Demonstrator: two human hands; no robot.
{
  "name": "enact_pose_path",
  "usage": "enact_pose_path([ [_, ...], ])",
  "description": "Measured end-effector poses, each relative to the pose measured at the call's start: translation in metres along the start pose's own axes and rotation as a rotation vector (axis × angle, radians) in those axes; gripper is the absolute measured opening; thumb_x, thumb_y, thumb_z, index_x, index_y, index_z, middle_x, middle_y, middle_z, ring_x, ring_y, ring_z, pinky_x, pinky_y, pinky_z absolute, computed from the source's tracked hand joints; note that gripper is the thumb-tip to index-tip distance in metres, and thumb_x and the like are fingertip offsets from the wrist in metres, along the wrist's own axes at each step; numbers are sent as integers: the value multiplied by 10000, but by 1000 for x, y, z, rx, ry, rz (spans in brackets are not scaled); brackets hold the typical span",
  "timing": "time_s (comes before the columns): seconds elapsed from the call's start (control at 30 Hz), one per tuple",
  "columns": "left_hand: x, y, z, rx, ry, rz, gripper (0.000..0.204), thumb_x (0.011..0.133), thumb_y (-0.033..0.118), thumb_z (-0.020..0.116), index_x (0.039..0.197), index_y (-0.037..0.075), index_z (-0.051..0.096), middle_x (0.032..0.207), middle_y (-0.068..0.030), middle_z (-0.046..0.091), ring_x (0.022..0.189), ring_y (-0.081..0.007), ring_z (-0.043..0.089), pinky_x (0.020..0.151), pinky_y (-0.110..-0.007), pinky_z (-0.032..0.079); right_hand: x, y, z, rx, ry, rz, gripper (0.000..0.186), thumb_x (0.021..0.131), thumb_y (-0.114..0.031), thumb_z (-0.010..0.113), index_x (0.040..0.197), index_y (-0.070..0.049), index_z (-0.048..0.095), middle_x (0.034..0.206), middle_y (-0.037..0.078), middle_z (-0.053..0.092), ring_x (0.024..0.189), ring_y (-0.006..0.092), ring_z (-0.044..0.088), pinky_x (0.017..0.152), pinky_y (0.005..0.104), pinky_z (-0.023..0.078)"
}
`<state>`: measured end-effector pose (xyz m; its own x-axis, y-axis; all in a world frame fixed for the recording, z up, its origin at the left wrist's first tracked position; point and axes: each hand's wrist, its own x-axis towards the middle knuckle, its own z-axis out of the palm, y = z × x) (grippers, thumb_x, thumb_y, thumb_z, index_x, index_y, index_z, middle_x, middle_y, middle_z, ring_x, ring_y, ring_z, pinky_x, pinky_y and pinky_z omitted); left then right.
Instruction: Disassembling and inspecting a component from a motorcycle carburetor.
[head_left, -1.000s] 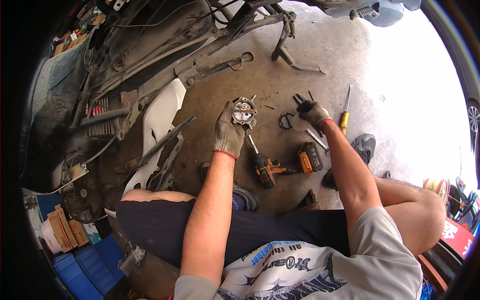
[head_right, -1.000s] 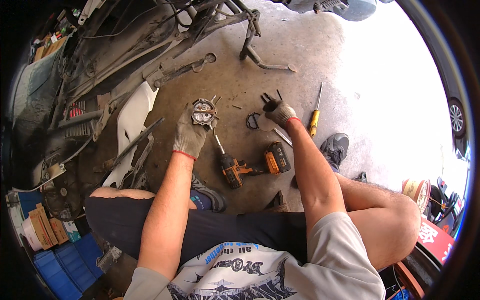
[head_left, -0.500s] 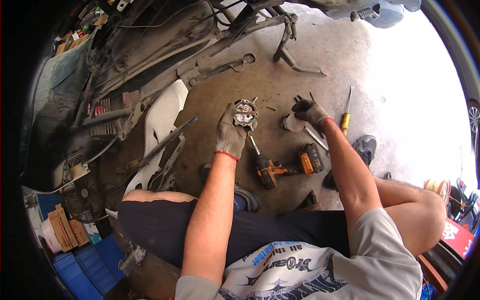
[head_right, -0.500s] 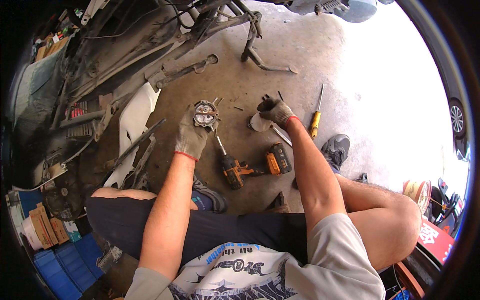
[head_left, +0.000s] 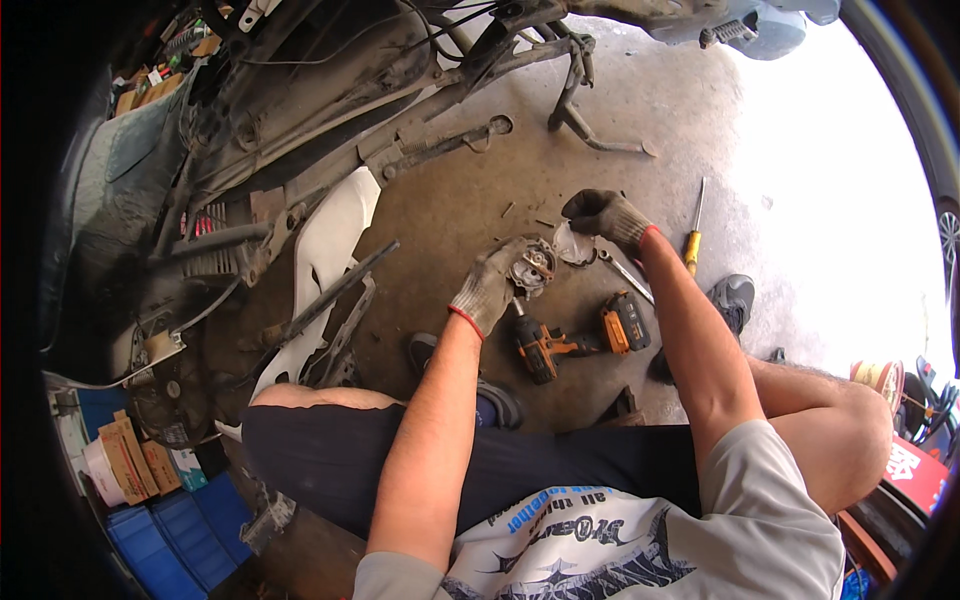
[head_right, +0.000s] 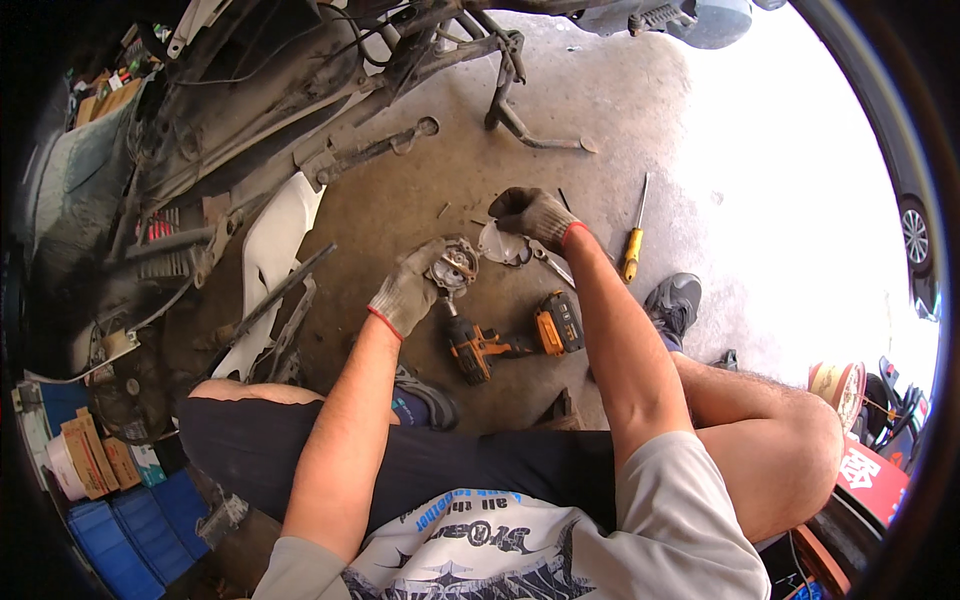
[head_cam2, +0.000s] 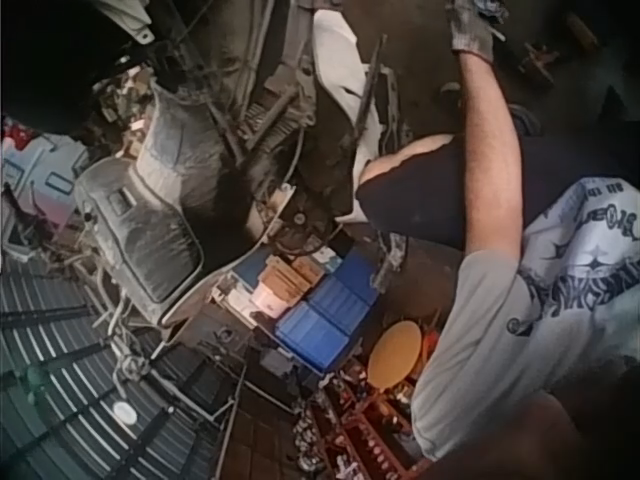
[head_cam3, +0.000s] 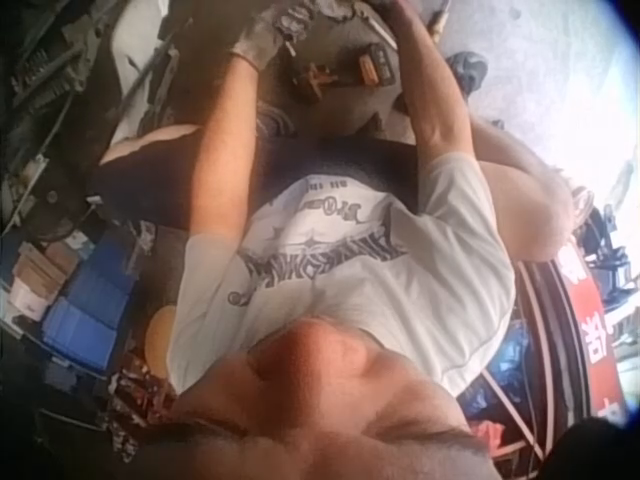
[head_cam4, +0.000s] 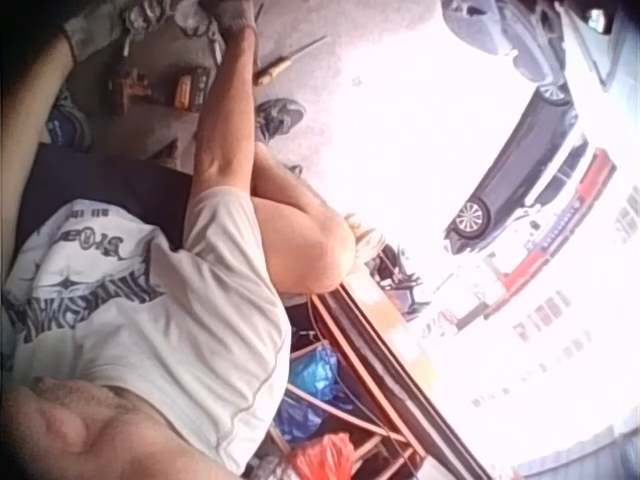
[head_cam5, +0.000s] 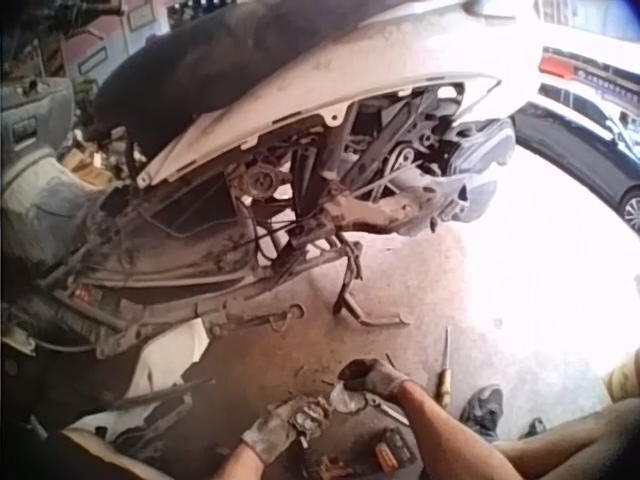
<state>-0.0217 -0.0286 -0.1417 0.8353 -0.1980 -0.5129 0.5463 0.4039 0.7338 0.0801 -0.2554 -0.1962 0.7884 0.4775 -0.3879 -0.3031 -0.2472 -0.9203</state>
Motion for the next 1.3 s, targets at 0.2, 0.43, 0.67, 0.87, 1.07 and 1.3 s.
enact_pose_path([
  [0.2, -2, 0, 7, -17, -41, -40, 333, 978, 233, 505, 1178, -15, 602, 1010, -72, 658, 866, -150, 641, 729, -290, 525, 8, -7, 7, -100, -48, -101, 250, 771, -80, 716, 1017, -42, 691, 916, 22, 697, 835, 112, 613, 802, 282, 506],
  [0.43, -1, -1, 7, -13, -34, -44, 364, 971, 226, 513, 1207, -41, 586, 1046, -88, 650, 919, -166, 642, 780, -304, 532, 9, -6, 8, -148, -88, -85, 263, 783, -92, 722, 1039, -42, 691, 934, 27, 697, 852, 114, 611, 812, 280, 503],
  [0.67, 0, -2, -2, -15, -62, -29, 371, 977, 222, 496, 1219, -47, 576, 1052, -88, 641, 936, -175, 646, 789, -323, 549, -7, -18, 1, 137, -60, 110, 265, 869, -164, 671, 1110, -54, 676, 982, 18, 687, 837, 102, 618, 750, 268, 510],
  [0.87, 1, -4, 1, -61, -15, -43, 325, 946, 190, 540, 1160, -46, 604, 1024, -89, 643, 897, -163, 634, 766, -304, 523, -6, -7, -1, 116, -77, 185, 279, 872, -194, 668, 1113, -54, 675, 962, 20, 684, 798, 112, 630, 710, 274, 525],
  [1.07, 3, -5, -4, -11, -42, -29, 359, 972, 219, 496, 1205, -43, 575, 1037, -97, 646, 900, -193, 650, 739, -346, 557, -2, 2, -1, 47, -129, 166, 283, 817, -173, 691, 1072, -50, 684, 930, 17, 681, 766, 106, 617, 694, 265, 528],
  [1.3, 5, -8, -3, -35, -35, -25, 359, 978, 235, 487, 1203, -30, 577, 1030, -109, 651, 899, -203, 653, 728, -353, 549, 1, 7, -1, -94, -80, 92, 271, 790, -159, 684, 1032, -37, 689, 912, 33, 682, 767, 113, 603, 685, 276, 517],
])
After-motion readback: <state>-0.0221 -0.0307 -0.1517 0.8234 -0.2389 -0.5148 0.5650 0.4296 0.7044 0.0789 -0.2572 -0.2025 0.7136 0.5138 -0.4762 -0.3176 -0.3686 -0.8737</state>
